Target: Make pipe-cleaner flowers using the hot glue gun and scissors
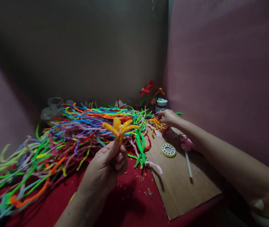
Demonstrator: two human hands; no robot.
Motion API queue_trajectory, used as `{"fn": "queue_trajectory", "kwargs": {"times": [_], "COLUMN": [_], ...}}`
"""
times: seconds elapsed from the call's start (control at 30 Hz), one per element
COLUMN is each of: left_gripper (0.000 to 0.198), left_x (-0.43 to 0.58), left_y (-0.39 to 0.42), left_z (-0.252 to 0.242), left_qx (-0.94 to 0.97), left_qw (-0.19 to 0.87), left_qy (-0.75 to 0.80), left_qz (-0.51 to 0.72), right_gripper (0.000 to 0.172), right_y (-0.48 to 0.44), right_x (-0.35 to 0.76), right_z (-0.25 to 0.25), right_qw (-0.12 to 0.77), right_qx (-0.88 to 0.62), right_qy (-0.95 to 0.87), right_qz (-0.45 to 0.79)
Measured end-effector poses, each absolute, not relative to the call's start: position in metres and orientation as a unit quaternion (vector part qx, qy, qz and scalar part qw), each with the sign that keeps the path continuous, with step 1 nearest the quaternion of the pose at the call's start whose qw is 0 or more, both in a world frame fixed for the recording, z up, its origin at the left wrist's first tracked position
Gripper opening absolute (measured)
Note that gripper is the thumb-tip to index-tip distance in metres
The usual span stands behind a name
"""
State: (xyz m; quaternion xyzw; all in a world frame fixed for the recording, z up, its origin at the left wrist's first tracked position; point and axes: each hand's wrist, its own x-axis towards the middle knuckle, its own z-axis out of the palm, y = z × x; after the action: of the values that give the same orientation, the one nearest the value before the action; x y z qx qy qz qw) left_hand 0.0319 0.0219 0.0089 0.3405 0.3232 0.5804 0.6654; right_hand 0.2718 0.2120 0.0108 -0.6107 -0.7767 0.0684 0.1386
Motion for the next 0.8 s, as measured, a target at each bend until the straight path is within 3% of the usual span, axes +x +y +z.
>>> {"fn": "queue_trajectory", "kwargs": {"times": [0.4,0.57,0.8], "left_gripper": [0.025,0.025,0.025], "left_x": [0.032,0.030,0.031], "left_y": [0.023,0.023,0.022], "left_z": [0.007,0.006,0.008], "left_qx": [0.337,0.341,0.331], "left_qw": [0.667,0.671,0.673], "left_qy": [0.318,0.313,0.314], "left_qz": [0.583,0.579,0.582], "right_gripper": [0.023,0.016,0.009], "right_y": [0.198,0.201,0.209], "right_x": [0.250,0.257,0.274], "right_z": [-0.009,-0.007,-0.009], "right_qw": [0.059,0.082,0.167], "right_qx": [-0.570,-0.544,-0.448], "right_qy": [-0.816,-0.824,-0.825], "right_qz": [0.076,0.131,0.300]}}
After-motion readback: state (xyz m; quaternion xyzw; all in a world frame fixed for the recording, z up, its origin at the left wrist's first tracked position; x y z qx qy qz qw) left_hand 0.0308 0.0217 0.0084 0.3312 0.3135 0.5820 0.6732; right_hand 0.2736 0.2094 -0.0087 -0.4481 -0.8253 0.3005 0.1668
